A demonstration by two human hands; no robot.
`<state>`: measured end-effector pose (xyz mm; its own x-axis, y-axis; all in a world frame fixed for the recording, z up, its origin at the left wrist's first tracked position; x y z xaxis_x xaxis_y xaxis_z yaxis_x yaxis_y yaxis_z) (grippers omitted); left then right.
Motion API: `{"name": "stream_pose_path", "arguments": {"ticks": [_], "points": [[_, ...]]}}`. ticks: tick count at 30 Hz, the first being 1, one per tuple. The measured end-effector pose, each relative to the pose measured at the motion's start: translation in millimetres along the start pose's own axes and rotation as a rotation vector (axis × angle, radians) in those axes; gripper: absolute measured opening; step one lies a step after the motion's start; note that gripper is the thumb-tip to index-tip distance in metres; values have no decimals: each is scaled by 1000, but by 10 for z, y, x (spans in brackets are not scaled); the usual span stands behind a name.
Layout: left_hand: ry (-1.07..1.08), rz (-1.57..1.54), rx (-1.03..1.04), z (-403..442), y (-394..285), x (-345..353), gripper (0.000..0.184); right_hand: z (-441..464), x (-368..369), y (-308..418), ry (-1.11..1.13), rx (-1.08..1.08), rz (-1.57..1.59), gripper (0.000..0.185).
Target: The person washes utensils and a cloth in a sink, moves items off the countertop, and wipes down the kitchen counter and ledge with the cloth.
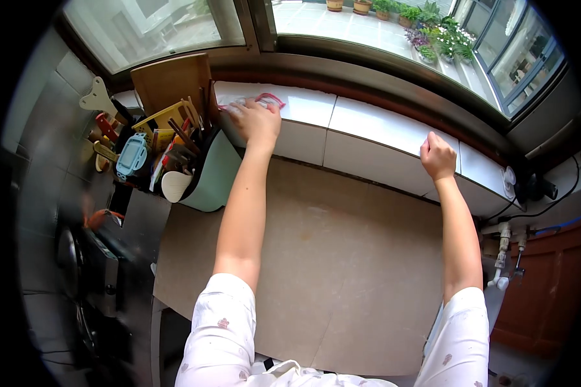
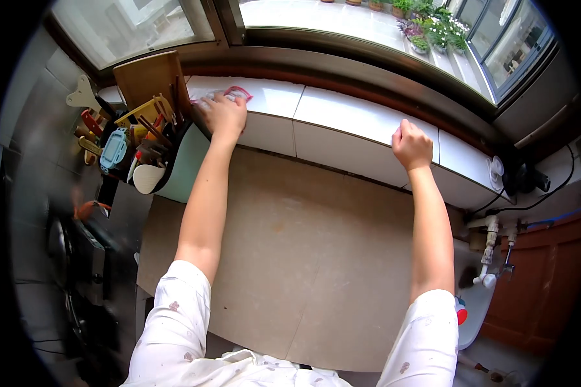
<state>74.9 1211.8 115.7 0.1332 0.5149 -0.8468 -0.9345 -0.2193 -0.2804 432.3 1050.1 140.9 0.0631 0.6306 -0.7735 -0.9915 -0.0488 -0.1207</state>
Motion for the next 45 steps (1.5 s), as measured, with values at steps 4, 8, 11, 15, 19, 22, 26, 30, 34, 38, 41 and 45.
{"name": "stream_pose_path", "arguments": {"ticks": [4,8,11,15,19,22,26,30,34,38,41,45], "points": [[36,-118,5,23,49,-15,62,-23,33,22,3,-14,12,11],[19,-120,26,148,64,74,60,-45,55,8,9,-15,4,11],[63,-201,111,43,-13,-25,58,-11,40,24,3,-5,0,12],[102,-267,460,-557,-632,-15,54,-31,52,34,11,0,-8,11],[81,-353,554,-897,-982,-156,53,-26,38,21,16,-8,-6,11],[38,-349,583,-727,-742,-205,50,-24,39,23,16,-22,-1,11],[27,-224,400,-257,-422,5,47,-29,47,7,-23,-37,5,11],[-23,-217,267,-153,-416,78,45,-16,25,43,-14,-25,8,11],[-132,-310,441,-723,-1012,-100,40,-31,46,29,-47,-20,-5,10],[-84,-573,608,-1641,-1922,-303,34,-33,62,22,-38,-25,-12,10],[-136,-674,599,-1857,-2164,-318,29,-37,18,16,-114,-30,6,10],[-251,-757,756,-1604,-1799,-248,23,-29,45,-2,-54,-32,-9,10]]}}
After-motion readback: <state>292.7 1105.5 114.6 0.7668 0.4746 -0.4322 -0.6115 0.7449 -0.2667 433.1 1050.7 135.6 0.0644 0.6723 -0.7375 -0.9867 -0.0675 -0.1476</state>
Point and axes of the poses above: each hand's wrist, its own z-axis towards the middle knuckle, its own x-axis out of the palm, y = z × x, the point moved 5 cm from there along z, towards the middle knuckle, and after that the axes turned 9 degrees about -x, right-handed, at the moved point
